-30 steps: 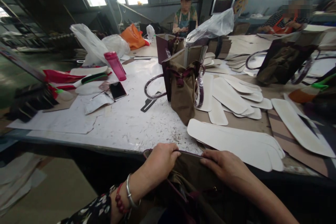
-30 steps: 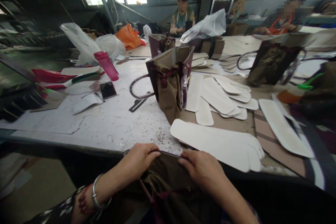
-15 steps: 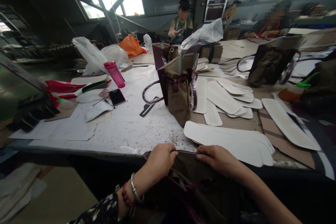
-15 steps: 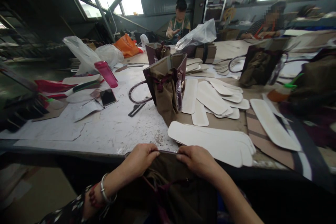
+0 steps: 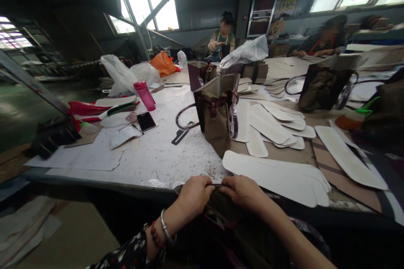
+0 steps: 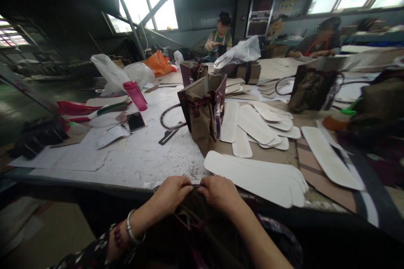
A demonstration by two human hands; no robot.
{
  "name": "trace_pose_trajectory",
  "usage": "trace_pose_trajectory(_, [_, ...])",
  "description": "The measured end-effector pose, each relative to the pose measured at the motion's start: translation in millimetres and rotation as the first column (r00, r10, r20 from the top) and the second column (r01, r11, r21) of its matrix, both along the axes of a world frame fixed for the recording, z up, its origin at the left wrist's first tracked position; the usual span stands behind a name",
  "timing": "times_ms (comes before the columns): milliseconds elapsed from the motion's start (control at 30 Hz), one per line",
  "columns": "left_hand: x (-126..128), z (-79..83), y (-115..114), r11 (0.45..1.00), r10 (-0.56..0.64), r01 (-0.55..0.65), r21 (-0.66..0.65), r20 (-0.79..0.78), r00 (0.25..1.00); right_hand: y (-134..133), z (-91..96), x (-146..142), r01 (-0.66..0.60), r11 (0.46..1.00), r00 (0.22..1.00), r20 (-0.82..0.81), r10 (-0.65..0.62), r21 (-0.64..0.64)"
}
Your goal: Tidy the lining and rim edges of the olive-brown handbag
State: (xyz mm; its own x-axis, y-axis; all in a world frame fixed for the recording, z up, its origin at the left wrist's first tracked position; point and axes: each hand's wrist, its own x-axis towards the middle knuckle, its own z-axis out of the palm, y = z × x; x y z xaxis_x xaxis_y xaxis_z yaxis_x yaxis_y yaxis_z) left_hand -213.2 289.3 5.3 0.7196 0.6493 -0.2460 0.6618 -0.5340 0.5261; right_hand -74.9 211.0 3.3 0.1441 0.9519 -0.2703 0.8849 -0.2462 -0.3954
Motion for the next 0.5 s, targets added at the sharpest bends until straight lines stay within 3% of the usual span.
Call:
trace_pose_trajectory(200, [-26.0, 26.8, -18.6, 0.975, -0.069, 0.117, -0.189, 0.243, 0.968, -23.5, 14.0, -3.6, 0.117, 0.992, 0.990, 0.070, -0.119, 0.038])
trace_pose_trajectory(267, [-30.3, 34.9, -24.2, 0.969, -0.123, 0.176, -0.176, 0.277, 0.953, -37.6, 20.3, -1.7, 0.170, 0.984, 0.981, 0.081, -0.174, 0.053])
trace_pose_trajectory(333, [-30.9, 40.2, -27.1, 0.970, -0.202, 0.233, -0.068, 0.304, 0.931, -52.5, 27.2, 1.3, 0.243, 0.968, 0.964, 0.091, -0.248, 0.063])
trace_pose_trajectory(400, [-29.0, 43.2, -29.1, 0.941, -0.338, 0.299, 0.158, 0.381, 0.861, -67.7, 34.7, 5.0, 0.333, 0.941, 0.935, 0.106, -0.337, 0.057])
trace_pose_trajectory(500, [-24.8, 42.8, -38.1, 0.800, -0.562, 0.286, 0.527, 0.493, 0.664, -90.1, 45.2, 8.9, 0.467, 0.881, 0.869, 0.146, -0.473, 0.072])
